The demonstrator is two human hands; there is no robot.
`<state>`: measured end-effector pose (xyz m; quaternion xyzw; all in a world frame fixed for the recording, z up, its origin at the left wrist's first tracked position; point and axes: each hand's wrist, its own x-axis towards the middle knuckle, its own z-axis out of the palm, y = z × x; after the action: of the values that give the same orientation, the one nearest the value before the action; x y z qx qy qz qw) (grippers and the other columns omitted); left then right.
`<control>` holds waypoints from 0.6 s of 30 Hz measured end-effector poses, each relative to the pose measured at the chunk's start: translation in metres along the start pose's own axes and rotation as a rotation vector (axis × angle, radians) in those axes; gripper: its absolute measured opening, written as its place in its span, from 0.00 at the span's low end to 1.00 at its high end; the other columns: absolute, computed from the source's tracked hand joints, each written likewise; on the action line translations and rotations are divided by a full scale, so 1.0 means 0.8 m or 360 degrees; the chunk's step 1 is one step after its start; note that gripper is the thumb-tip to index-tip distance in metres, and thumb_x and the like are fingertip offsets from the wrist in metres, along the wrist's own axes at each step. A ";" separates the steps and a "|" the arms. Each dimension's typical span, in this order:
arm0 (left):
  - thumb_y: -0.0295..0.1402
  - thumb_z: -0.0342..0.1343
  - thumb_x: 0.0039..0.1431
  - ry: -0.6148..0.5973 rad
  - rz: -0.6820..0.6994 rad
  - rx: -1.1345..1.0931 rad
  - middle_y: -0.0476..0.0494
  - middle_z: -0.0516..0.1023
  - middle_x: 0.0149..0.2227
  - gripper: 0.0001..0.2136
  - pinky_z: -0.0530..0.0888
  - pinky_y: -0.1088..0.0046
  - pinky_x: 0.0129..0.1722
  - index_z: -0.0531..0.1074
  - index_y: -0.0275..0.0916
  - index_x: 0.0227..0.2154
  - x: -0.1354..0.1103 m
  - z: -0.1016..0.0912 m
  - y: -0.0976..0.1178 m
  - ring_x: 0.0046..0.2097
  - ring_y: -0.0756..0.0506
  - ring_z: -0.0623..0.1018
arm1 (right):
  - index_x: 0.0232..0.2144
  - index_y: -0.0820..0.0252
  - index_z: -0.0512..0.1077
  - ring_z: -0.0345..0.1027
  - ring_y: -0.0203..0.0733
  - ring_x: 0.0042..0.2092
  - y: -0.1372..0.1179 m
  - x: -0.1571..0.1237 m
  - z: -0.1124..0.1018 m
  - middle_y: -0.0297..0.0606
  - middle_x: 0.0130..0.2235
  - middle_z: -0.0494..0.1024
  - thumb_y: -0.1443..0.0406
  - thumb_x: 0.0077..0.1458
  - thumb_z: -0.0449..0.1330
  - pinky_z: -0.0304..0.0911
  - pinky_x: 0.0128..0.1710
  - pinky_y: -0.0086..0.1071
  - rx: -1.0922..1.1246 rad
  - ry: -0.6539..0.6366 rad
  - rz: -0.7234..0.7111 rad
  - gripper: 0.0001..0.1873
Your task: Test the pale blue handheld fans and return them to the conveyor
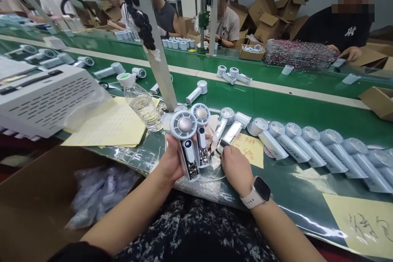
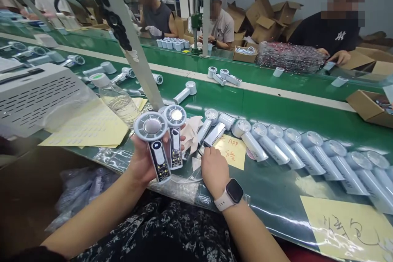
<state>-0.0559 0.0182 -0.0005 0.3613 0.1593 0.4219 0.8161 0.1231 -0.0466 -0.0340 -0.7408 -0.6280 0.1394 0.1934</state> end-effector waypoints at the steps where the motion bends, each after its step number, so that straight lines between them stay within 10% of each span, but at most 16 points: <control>1: 0.64 0.63 0.42 0.0002 0.0013 0.0026 0.40 0.83 0.44 0.29 0.79 0.56 0.50 0.75 0.39 0.30 0.001 0.000 -0.001 0.50 0.34 0.82 | 0.28 0.55 0.64 0.71 0.49 0.39 -0.001 -0.006 -0.003 0.45 0.35 0.76 0.72 0.60 0.54 0.63 0.38 0.38 0.0044 -0.0029 -0.0050 0.10; 7: 0.67 0.63 0.37 0.0063 0.0130 0.0072 0.40 0.83 0.40 0.32 0.78 0.52 0.52 0.74 0.40 0.26 0.010 0.005 0.003 0.55 0.29 0.78 | 0.38 0.53 0.67 0.71 0.44 0.31 -0.007 -0.044 -0.033 0.33 0.29 0.76 0.61 0.62 0.56 0.65 0.32 0.35 0.1350 -0.0605 0.0068 0.04; 18: 0.68 0.62 0.38 0.0168 0.0103 -0.0151 0.41 0.82 0.45 0.32 0.78 0.51 0.49 0.70 0.40 0.25 0.021 0.024 0.002 0.55 0.30 0.78 | 0.25 0.56 0.71 0.67 0.39 0.26 -0.061 -0.048 -0.016 0.32 0.22 0.73 0.50 0.58 0.62 0.62 0.31 0.33 0.1860 -0.0579 0.0004 0.19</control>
<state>-0.0362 0.0240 0.0147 0.3044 0.1702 0.4736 0.8088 0.0794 -0.0792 -0.0018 -0.4773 -0.4697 0.5853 0.4571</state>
